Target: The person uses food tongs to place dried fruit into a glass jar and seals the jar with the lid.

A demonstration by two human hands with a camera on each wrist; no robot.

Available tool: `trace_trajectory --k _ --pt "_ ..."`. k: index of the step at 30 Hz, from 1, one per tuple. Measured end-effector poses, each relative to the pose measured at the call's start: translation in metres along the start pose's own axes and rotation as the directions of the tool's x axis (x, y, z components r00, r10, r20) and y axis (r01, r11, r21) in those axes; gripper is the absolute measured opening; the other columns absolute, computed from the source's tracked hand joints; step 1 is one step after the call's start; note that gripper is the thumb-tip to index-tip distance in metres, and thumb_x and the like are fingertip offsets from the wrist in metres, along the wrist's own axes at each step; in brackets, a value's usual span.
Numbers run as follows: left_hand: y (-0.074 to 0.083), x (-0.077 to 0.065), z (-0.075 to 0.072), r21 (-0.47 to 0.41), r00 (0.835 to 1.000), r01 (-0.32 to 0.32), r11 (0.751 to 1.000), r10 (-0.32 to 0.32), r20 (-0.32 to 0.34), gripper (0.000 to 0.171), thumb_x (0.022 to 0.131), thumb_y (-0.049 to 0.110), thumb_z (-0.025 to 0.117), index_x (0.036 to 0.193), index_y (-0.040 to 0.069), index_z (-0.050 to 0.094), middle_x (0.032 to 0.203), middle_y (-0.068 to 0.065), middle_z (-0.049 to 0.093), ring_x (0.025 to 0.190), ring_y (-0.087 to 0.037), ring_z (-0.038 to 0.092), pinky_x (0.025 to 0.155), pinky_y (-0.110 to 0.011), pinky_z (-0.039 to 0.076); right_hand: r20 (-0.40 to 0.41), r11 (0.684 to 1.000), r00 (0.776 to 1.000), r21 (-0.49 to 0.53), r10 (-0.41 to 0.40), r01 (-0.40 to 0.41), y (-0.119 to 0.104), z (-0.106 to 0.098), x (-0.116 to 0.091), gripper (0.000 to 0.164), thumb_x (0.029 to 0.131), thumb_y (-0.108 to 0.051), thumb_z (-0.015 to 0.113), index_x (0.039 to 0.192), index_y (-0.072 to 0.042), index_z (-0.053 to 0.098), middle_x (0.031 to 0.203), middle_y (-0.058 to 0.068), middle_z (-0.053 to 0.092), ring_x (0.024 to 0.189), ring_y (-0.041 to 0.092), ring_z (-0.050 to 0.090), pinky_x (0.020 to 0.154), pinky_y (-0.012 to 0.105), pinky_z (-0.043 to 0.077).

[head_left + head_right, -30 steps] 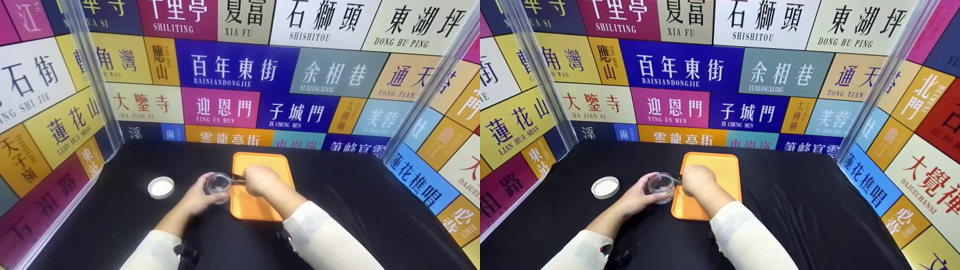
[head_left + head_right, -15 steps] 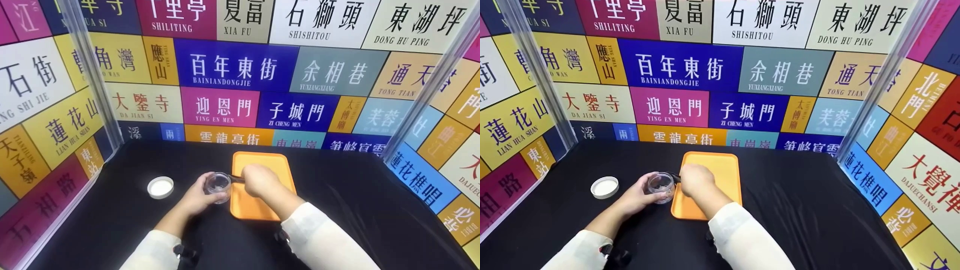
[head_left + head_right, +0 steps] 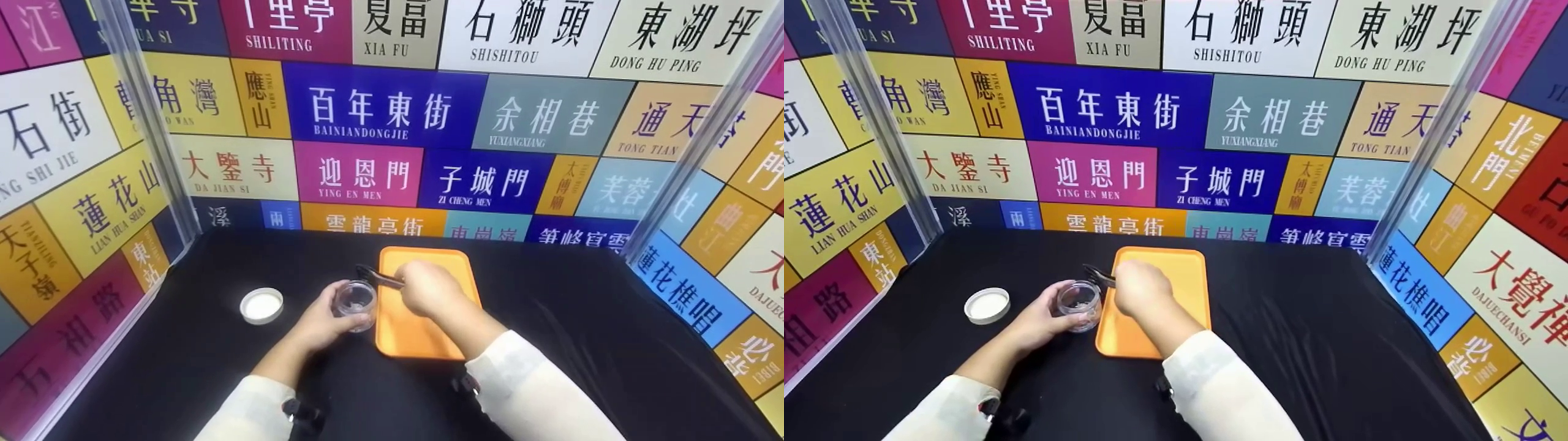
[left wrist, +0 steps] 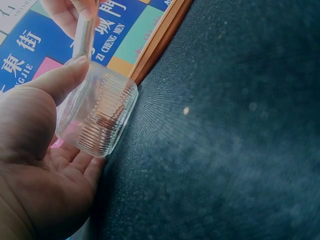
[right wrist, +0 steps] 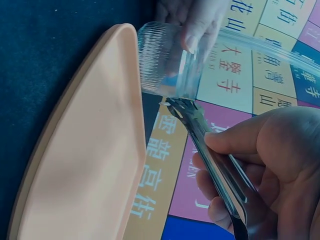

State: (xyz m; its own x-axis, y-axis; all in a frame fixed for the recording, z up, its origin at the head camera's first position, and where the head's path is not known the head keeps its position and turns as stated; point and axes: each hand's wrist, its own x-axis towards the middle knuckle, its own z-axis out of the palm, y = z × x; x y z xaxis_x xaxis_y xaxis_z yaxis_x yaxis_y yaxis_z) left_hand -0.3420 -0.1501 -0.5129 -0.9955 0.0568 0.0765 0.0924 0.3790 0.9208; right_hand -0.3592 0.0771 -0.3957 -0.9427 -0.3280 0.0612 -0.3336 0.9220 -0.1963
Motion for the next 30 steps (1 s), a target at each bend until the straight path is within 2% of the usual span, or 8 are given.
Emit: trace_trajectory --k 6,18,25,30 --pt "0.0 0.0 0.0 0.0 1.0 0.013 1.0 -0.013 0.006 0.096 0.084 0.04 0.093 0.161 0.012 0.043 0.16 -0.015 0.057 0.149 -0.037 0.053 0.13 -0.057 0.037 -0.038 0.999 0.999 0.033 -0.01 0.011 0.002 -0.007 -0.005 0.029 0.096 -0.006 0.066 0.113 -0.022 0.084 0.102 0.0 0.081 0.085 0.024 0.066 0.079 0.041 0.056" --pt "0.0 0.001 0.0 0.006 1.0 -0.003 1.0 0.003 0.003 0.095 0.084 0.036 0.093 0.16 0.01 0.043 0.159 -0.017 0.057 0.15 -0.037 0.053 0.129 -0.057 0.037 -0.088 0.986 0.995 0.156 -0.036 0.05 0.008 -0.011 -0.017 0.021 0.098 -0.016 0.075 0.114 -0.027 0.083 0.1 -0.005 0.08 0.089 0.021 0.067 0.088 0.043 0.06" --pt "0.0 0.001 0.0 -0.006 1.0 0.007 1.0 -0.007 0.009 0.096 0.084 0.038 0.093 0.16 0.01 0.043 0.16 -0.016 0.056 0.151 -0.037 0.052 0.13 -0.058 0.035 -0.058 0.969 0.998 0.244 -0.025 0.038 0.006 -0.013 -0.028 0.029 0.098 -0.02 0.076 0.126 -0.027 0.081 0.115 -0.003 0.081 0.109 0.022 0.072 0.102 0.046 0.059" --pt "-0.001 0.0 0.0 -0.007 1.0 0.008 1.0 -0.008 0.009 0.095 0.084 0.039 0.093 0.16 0.011 0.043 0.161 -0.015 0.056 0.151 -0.037 0.052 0.13 -0.058 0.036 -0.049 0.961 0.998 0.275 -0.028 0.04 0.005 -0.012 -0.033 0.03 0.099 -0.022 0.077 0.128 -0.026 0.079 0.123 -0.002 0.08 0.121 0.024 0.071 0.11 0.05 0.056"
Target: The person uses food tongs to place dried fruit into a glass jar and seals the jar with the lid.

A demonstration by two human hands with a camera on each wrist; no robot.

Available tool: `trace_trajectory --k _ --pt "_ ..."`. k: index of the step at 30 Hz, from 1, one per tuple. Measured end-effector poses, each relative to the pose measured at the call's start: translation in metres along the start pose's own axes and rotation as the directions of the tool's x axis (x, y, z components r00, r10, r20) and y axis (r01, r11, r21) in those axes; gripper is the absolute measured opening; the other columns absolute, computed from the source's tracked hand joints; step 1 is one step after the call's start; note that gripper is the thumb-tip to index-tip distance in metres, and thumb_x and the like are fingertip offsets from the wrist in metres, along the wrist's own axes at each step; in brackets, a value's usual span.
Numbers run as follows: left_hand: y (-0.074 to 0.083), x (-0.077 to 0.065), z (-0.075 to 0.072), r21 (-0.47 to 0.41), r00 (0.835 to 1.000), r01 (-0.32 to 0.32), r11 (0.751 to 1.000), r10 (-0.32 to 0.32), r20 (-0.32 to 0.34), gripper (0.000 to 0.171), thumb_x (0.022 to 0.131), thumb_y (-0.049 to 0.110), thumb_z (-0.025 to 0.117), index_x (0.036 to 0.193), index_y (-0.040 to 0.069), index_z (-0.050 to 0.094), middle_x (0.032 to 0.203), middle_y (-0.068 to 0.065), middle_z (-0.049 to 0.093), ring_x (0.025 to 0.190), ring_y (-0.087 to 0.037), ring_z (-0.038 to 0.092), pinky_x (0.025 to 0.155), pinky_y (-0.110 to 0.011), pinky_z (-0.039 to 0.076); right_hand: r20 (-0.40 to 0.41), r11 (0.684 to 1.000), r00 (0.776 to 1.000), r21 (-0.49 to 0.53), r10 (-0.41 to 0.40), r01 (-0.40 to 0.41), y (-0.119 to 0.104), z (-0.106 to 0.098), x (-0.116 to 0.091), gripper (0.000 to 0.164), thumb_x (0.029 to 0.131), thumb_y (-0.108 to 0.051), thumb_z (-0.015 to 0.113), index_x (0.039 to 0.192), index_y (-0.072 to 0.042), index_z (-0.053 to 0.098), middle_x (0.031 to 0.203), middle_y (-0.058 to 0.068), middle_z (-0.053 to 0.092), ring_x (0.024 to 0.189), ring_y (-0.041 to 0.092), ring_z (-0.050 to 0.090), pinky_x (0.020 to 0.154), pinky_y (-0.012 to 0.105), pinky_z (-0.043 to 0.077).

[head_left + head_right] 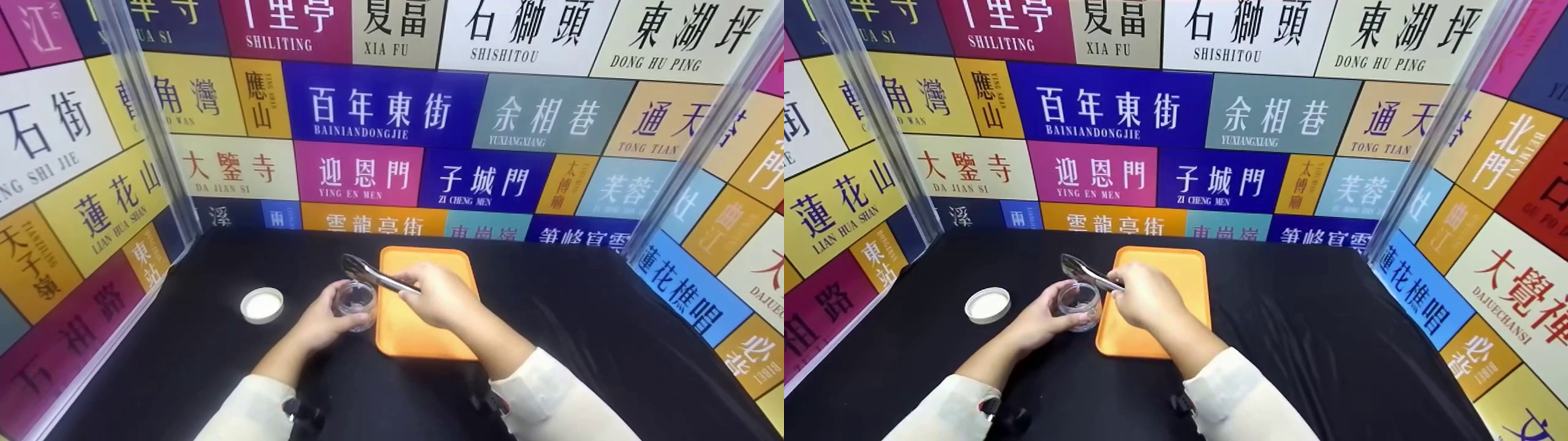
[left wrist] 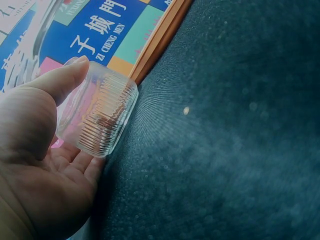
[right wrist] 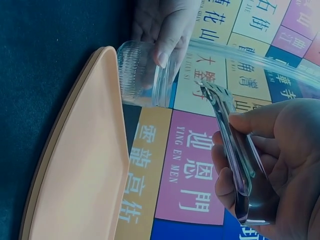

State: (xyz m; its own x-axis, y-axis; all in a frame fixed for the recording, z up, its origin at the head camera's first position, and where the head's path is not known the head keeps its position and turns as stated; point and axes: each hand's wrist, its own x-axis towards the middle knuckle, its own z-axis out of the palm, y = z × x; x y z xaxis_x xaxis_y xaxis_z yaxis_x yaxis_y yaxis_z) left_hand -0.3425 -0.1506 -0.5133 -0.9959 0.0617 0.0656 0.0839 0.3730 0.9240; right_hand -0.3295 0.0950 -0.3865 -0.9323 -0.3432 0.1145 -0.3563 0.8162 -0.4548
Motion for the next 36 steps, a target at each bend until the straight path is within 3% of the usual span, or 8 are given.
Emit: trace_trajectory --k 13,22,29,36 --pt "0.0 0.001 0.001 -0.006 1.0 -0.013 1.0 0.013 -0.009 0.098 0.083 0.038 0.094 0.161 0.009 0.042 0.16 -0.017 0.056 0.149 -0.039 0.053 0.129 -0.059 0.037 -0.004 0.999 0.999 -0.007 -0.033 0.033 0.004 0.003 -0.003 0.03 0.097 -0.022 0.078 0.127 -0.026 0.08 0.123 -0.001 0.079 0.123 0.025 0.071 0.109 0.049 0.056" --pt "-0.001 0.0 0.001 0.013 1.0 -0.018 1.0 0.018 -0.015 0.101 0.08 0.041 0.095 0.16 0.009 0.043 0.158 -0.019 0.058 0.147 -0.039 0.055 0.128 -0.059 0.038 -0.009 1.0 1.0 -0.013 -0.019 0.019 0.013 0.003 -0.002 0.037 0.094 -0.026 0.08 0.131 -0.023 0.077 0.122 0.0 0.078 0.11 0.023 0.071 0.1 0.046 0.058" --pt "0.0 0.0 0.0 -0.015 1.0 -0.002 1.0 0.002 0.0 0.099 0.081 0.043 0.095 0.16 0.012 0.045 0.16 -0.015 0.056 0.15 -0.037 0.052 0.13 -0.058 0.035 -0.052 1.0 0.998 0.005 0.021 -0.021 0.033 -0.003 0.001 0.048 0.093 -0.032 0.081 0.139 -0.021 0.072 0.133 0.005 0.073 0.114 0.026 0.068 0.103 0.049 0.057" --pt "0.0 0.0 0.001 -0.022 1.0 0.016 1.0 -0.016 0.001 0.099 0.081 0.043 0.095 0.16 0.013 0.044 0.161 -0.015 0.055 0.151 -0.037 0.051 0.13 -0.058 0.035 -0.077 0.998 0.996 0.043 0.054 -0.051 0.064 -0.013 0.004 0.052 0.094 -0.033 0.081 0.143 -0.02 0.069 0.143 0.007 0.07 0.134 0.03 0.064 0.116 0.054 0.05"
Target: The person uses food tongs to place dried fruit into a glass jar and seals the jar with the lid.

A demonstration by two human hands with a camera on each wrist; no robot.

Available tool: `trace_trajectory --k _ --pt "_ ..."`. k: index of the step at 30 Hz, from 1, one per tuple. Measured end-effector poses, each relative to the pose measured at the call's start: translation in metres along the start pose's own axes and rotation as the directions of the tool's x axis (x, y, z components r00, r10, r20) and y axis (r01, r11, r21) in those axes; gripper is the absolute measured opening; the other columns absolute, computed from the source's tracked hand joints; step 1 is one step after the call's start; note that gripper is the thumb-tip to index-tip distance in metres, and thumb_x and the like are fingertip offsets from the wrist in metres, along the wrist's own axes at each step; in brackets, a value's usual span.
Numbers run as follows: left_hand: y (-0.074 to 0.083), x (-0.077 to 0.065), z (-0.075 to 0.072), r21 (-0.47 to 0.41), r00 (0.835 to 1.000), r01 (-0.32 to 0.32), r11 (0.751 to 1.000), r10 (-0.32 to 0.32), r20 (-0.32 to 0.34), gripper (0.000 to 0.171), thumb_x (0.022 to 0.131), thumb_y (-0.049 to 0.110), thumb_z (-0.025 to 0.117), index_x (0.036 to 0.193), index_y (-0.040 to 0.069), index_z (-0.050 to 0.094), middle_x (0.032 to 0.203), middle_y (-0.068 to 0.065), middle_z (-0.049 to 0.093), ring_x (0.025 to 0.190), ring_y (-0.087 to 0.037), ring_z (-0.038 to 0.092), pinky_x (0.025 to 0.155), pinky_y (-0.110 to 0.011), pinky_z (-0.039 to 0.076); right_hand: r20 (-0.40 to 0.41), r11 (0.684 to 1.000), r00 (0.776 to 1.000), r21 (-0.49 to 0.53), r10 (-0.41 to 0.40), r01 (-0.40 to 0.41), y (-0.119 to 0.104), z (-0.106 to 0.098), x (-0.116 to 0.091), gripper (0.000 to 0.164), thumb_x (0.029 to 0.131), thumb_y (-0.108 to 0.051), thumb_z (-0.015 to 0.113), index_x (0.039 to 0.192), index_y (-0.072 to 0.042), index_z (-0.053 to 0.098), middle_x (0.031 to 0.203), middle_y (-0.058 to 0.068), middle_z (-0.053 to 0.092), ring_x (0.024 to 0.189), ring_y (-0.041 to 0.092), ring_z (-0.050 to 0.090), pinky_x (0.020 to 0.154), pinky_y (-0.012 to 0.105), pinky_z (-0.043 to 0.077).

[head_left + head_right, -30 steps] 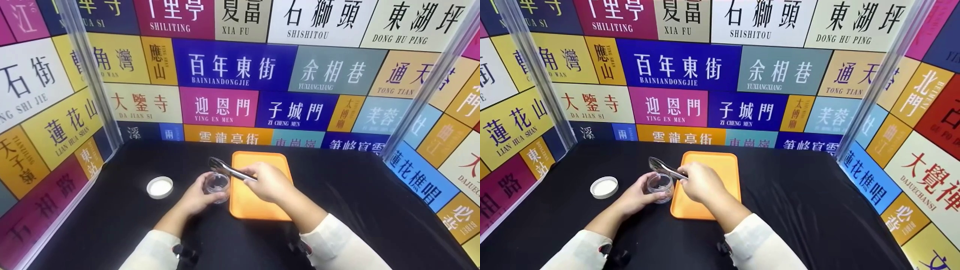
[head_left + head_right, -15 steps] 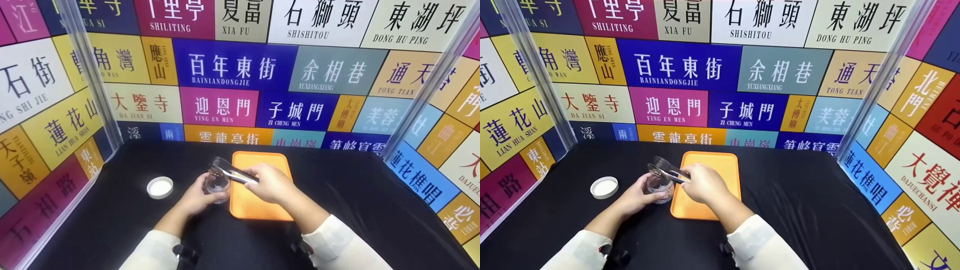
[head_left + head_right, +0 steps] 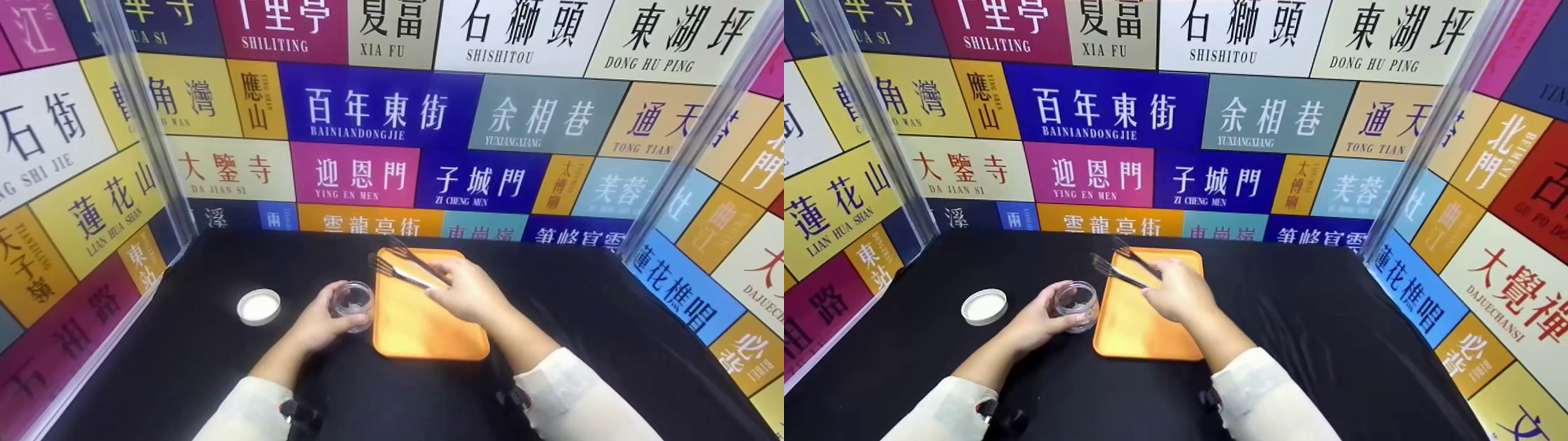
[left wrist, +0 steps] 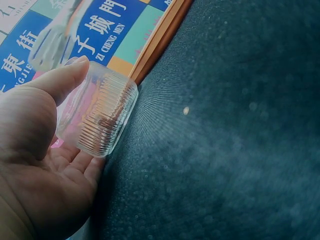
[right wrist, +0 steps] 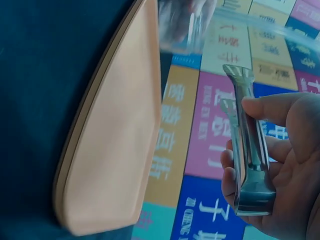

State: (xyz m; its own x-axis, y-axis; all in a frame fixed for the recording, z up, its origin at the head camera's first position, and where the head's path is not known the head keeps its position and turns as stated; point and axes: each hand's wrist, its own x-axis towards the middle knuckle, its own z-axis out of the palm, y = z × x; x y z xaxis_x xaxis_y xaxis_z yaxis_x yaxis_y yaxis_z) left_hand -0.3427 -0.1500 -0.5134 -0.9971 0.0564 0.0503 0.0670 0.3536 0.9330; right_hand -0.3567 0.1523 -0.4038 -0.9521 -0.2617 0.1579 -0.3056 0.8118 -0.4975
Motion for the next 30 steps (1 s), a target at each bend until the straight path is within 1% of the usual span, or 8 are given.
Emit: trace_trajectory --k 5,9,13,19,25,30 --pt "0.001 -0.001 -0.001 0.008 1.0 -0.012 1.0 0.012 -0.003 0.098 0.081 0.041 0.095 0.16 0.012 0.044 0.161 -0.016 0.055 0.151 -0.037 0.051 0.13 -0.057 0.035 -0.032 1.0 0.999 0.006 0.018 -0.018 0.028 -0.008 0.003 0.056 0.093 -0.034 0.08 0.145 -0.019 0.068 0.143 0.014 0.068 0.133 0.037 0.063 0.116 0.059 0.049" --pt "0.002 -0.002 -0.002 0.02 1.0 -0.002 1.0 0.002 -0.009 0.1 0.081 0.042 0.095 0.161 0.014 0.043 0.162 -0.016 0.054 0.15 -0.038 0.052 0.13 -0.058 0.035 -0.056 0.999 0.997 0.01 0.05 -0.049 0.054 -0.015 0.007 0.058 0.094 -0.035 0.079 0.147 -0.014 0.066 0.146 0.02 0.065 0.134 0.04 0.062 0.118 0.061 0.047" --pt "0.001 -0.002 -0.002 0.024 1.0 0.001 1.0 -0.001 -0.01 0.1 0.081 0.042 0.095 0.161 0.013 0.042 0.162 -0.016 0.053 0.151 -0.038 0.051 0.13 -0.058 0.035 -0.059 0.994 0.992 0.021 0.108 -0.107 0.079 -0.021 0.009 0.059 0.095 -0.035 0.078 0.148 -0.013 0.063 0.148 0.021 0.062 0.134 0.04 0.06 0.119 0.063 0.046" --pt "0.002 -0.002 -0.002 0.02 1.0 0.001 1.0 -0.001 -0.009 0.098 0.082 0.04 0.094 0.161 0.014 0.043 0.162 -0.016 0.054 0.149 -0.037 0.052 0.13 -0.059 0.035 -0.076 0.989 0.986 0.032 0.147 -0.145 0.116 -0.028 0.009 0.062 0.095 -0.035 0.078 0.149 -0.01 0.062 0.147 0.023 0.063 0.13 0.041 0.06 0.118 0.063 0.045" --pt "0.003 -0.003 -0.002 0.02 1.0 -0.009 1.0 0.009 -0.005 0.097 0.082 0.04 0.094 0.161 0.013 0.043 0.161 -0.016 0.055 0.148 -0.037 0.053 0.13 -0.059 0.035 -0.052 0.974 0.974 0.066 0.222 -0.218 0.148 -0.033 0.007 0.066 0.097 -0.034 0.077 0.153 -0.006 0.056 0.152 0.025 0.059 0.134 0.043 0.058 0.122 0.066 0.041" --pt "0.002 -0.002 0.0 0.027 1.0 -0.013 1.0 0.013 -0.006 0.098 0.082 0.041 0.094 0.161 0.012 0.043 0.161 -0.016 0.055 0.149 -0.037 0.052 0.13 -0.059 0.035 -0.042 0.964 0.965 0.078 0.257 -0.254 0.167 -0.034 0.007 0.068 0.097 -0.033 0.077 0.153 -0.002 0.054 0.15 0.028 0.06 0.131 0.045 0.059 0.121 0.066 0.042"
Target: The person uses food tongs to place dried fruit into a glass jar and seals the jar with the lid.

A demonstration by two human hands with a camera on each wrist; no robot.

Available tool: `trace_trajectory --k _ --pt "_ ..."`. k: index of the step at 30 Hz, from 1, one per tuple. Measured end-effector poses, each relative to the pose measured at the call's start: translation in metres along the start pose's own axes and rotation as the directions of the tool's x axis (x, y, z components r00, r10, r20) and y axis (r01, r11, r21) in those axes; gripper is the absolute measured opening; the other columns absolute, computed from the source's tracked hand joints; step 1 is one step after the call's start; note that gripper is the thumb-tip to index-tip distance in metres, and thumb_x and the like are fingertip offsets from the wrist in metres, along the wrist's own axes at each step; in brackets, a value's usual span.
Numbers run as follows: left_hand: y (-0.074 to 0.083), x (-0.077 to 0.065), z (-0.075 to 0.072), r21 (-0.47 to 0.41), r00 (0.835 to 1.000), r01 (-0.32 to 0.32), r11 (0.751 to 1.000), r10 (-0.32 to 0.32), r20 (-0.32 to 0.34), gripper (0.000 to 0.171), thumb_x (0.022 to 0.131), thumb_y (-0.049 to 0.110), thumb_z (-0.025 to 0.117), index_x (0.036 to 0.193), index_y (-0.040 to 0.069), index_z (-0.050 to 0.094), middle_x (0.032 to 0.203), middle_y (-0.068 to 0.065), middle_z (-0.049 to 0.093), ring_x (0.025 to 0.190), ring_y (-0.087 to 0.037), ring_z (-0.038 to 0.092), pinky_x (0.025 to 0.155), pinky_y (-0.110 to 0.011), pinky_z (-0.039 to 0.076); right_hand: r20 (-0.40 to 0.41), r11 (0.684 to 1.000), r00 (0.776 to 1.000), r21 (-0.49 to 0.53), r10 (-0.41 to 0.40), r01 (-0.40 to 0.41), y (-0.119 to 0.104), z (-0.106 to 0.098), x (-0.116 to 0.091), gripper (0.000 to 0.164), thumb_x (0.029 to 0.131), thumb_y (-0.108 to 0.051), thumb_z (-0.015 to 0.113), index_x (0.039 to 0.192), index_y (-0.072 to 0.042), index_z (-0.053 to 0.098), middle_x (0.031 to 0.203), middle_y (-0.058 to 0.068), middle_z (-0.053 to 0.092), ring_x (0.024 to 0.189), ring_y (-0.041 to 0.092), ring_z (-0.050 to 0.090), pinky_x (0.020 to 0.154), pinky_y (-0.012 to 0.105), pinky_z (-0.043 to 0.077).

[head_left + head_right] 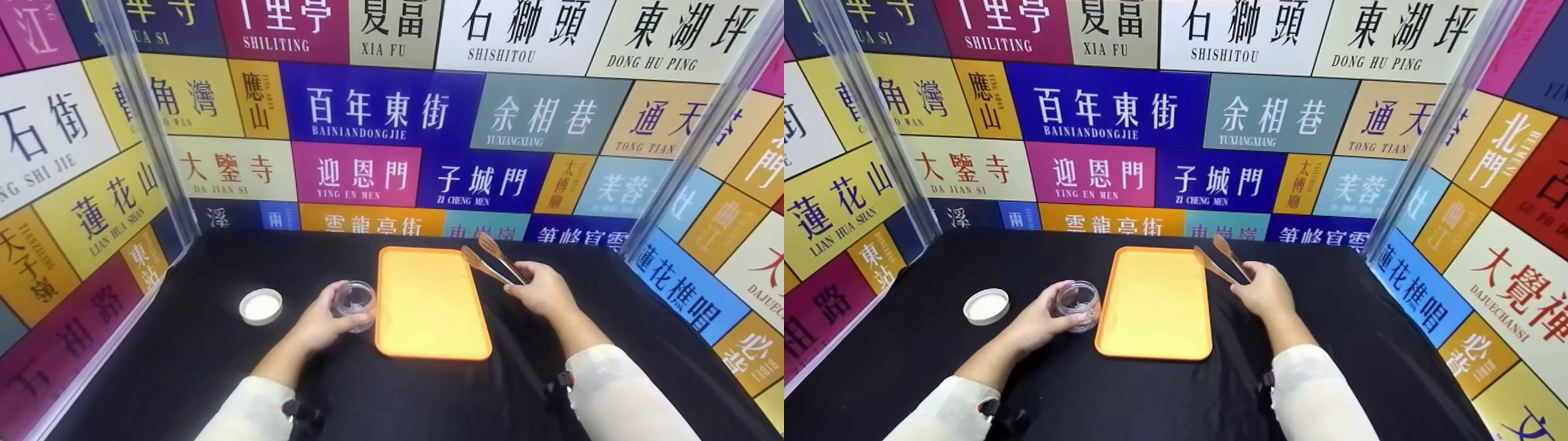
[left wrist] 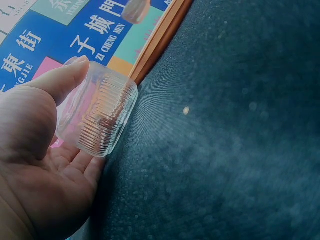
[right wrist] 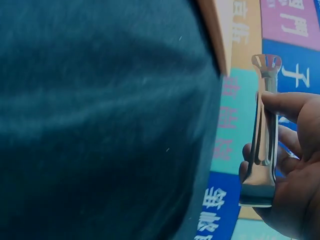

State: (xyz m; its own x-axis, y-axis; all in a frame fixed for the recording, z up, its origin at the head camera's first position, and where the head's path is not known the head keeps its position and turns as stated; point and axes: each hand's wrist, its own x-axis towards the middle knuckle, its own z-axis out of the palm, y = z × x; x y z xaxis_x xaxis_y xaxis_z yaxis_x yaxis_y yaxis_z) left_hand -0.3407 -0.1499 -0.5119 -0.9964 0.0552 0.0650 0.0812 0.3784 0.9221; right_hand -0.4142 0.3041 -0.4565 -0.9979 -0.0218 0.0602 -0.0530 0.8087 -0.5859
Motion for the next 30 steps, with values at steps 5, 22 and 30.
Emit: trace_trajectory --k 5,22,30 --pt "-0.001 0.0 0.001 -0.006 1.0 0.006 1.0 -0.006 0.001 0.097 0.082 0.042 0.094 0.16 0.014 0.044 0.16 -0.015 0.056 0.15 -0.037 0.052 0.13 -0.059 0.035 0.002 1.0 1.0 0.0 0.026 -0.026 0.015 0.002 0.004 0.068 0.097 -0.031 0.077 0.152 0.001 0.054 0.147 0.03 0.062 0.127 0.046 0.061 0.12 0.066 0.043" --pt "-0.002 0.001 0.0 -0.009 1.0 -0.012 1.0 0.012 -0.002 0.097 0.081 0.042 0.095 0.16 0.013 0.044 0.159 -0.016 0.056 0.147 -0.037 0.054 0.13 -0.059 0.036 0.043 0.996 0.995 -0.031 0.09 -0.089 0.039 0.007 0.006 0.072 0.096 -0.033 0.077 0.151 0.008 0.052 0.146 0.036 0.059 0.131 0.049 0.059 0.12 0.066 0.042" --pt "-0.003 0.002 0.0 0.0 1.0 0.0 1.0 0.0 0.0 0.098 0.081 0.044 0.094 0.16 0.015 0.044 0.16 -0.015 0.056 0.147 -0.037 0.054 0.129 -0.058 0.036 0.041 0.992 0.991 -0.026 0.124 -0.123 0.042 0.006 0.007 0.071 0.098 -0.033 0.074 0.15 0.009 0.052 0.147 0.037 0.058 0.131 0.051 0.058 0.121 0.066 0.041"
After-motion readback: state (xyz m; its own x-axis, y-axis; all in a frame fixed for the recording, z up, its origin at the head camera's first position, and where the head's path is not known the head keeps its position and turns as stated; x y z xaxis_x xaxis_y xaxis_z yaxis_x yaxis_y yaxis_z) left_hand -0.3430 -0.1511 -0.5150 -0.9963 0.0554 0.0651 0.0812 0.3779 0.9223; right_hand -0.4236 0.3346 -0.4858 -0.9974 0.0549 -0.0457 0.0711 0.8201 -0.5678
